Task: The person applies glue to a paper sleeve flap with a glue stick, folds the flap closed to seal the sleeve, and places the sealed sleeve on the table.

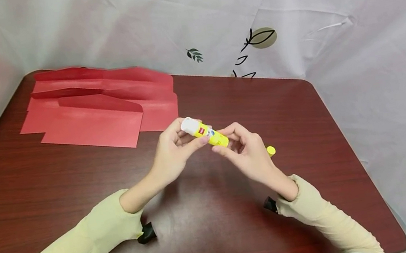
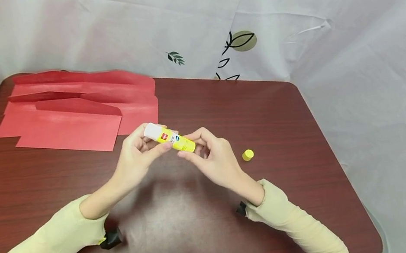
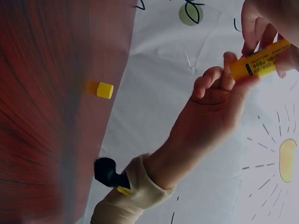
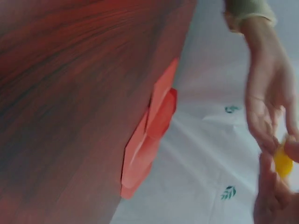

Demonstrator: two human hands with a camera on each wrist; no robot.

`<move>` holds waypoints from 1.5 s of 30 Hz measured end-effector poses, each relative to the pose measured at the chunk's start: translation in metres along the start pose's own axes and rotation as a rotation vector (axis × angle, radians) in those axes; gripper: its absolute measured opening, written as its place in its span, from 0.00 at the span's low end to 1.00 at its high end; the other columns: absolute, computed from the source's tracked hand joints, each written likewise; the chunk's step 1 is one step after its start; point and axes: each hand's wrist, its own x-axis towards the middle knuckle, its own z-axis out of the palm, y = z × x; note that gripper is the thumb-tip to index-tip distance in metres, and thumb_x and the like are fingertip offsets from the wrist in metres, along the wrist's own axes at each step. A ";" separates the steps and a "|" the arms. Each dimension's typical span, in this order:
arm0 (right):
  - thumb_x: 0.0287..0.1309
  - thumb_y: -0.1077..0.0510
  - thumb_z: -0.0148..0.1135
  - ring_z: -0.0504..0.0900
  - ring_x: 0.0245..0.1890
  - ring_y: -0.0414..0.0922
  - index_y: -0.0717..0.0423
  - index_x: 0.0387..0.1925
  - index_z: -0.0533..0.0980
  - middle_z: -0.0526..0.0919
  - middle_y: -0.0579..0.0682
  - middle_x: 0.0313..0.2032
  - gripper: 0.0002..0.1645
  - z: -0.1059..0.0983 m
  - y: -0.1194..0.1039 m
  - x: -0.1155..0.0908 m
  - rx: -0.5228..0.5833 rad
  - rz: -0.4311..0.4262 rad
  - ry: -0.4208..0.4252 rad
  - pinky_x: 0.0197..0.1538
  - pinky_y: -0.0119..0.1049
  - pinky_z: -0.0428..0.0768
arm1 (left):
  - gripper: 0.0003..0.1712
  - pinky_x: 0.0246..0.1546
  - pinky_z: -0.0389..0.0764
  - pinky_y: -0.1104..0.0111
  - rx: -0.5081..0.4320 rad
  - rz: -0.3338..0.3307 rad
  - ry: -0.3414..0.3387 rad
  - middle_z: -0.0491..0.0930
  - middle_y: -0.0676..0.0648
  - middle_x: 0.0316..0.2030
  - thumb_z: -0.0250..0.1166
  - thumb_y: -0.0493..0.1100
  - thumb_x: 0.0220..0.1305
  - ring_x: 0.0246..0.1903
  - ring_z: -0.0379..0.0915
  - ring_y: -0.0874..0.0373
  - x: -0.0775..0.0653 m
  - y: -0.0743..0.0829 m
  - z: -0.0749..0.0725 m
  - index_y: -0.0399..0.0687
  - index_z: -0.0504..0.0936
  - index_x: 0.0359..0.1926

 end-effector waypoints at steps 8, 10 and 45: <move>0.70 0.52 0.52 0.79 0.23 0.46 0.57 0.48 0.69 0.81 0.62 0.40 0.14 -0.010 -0.001 0.009 0.235 0.211 -0.326 0.30 0.37 0.80 | 0.19 0.46 0.82 0.69 -0.014 0.056 -0.092 0.81 0.34 0.49 0.66 0.26 0.56 0.44 0.81 0.60 0.003 -0.007 -0.010 0.31 0.73 0.49; 0.71 0.48 0.48 0.79 0.23 0.47 0.60 0.48 0.68 0.80 0.61 0.37 0.18 -0.010 -0.001 0.010 0.259 0.199 -0.369 0.31 0.38 0.81 | 0.19 0.46 0.82 0.69 -0.015 0.072 -0.112 0.81 0.35 0.49 0.66 0.26 0.56 0.44 0.81 0.59 0.004 -0.008 -0.012 0.31 0.73 0.49; 0.75 0.44 0.32 0.76 0.19 0.44 0.64 0.39 0.73 0.80 0.56 0.26 0.30 -0.005 -0.006 0.016 0.243 0.133 -0.299 0.23 0.34 0.73 | 0.21 0.49 0.81 0.72 0.009 0.018 0.047 0.81 0.32 0.49 0.66 0.26 0.56 0.43 0.81 0.65 -0.003 -0.005 -0.007 0.30 0.71 0.50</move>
